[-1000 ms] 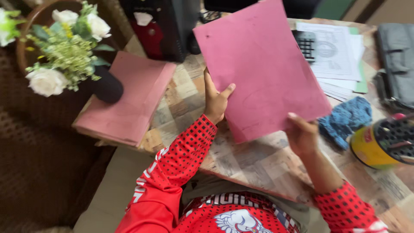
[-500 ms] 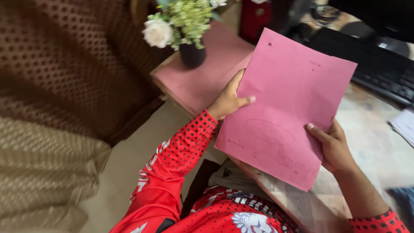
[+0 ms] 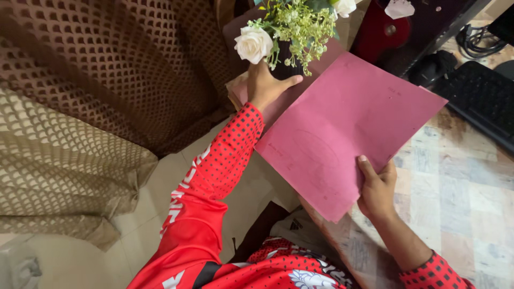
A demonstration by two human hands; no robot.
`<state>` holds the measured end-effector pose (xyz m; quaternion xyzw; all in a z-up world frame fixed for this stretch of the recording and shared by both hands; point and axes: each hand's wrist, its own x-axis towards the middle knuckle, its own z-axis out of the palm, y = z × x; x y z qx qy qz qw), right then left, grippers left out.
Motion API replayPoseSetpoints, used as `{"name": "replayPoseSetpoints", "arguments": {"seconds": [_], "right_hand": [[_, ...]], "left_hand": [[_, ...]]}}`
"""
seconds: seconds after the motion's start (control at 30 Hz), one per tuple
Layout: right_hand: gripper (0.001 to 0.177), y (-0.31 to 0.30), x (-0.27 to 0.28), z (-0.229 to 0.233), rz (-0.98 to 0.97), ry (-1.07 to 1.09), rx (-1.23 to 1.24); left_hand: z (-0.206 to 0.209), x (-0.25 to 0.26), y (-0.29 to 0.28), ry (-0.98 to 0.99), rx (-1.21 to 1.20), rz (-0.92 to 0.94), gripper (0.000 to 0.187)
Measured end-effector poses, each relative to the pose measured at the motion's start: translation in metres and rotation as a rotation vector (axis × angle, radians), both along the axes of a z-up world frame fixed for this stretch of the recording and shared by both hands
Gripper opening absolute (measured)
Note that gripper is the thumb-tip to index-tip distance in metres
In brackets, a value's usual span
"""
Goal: The person organizes a stack of papers and places them into a pink folder. Then, the person wipes the exterior of a black computer tower with a blue cloth, cleaning the front, sides, top, and back surfaces before returning it to its position on the desk.
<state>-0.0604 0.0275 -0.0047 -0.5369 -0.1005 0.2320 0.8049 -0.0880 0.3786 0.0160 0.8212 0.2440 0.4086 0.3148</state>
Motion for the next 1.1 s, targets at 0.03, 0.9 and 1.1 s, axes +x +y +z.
{"name": "replayPoseSetpoints", "arguments": {"seconds": [0.03,0.9,1.1], "right_hand": [[0.034,0.006,-0.001,-0.002,-0.006,0.011,0.004],[0.057,0.171,0.049,-0.055,0.01,0.066,-0.013],[0.034,0.16,0.066,-0.022,0.25,0.097,-0.317]], "left_hand": [[0.001,0.005,0.006,0.075,-0.058,-0.088,0.078],[0.082,-0.028,0.035,-0.145,0.321,-0.035,0.066],[0.064,-0.021,0.03,-0.009,0.18,-0.049,0.066]]}}
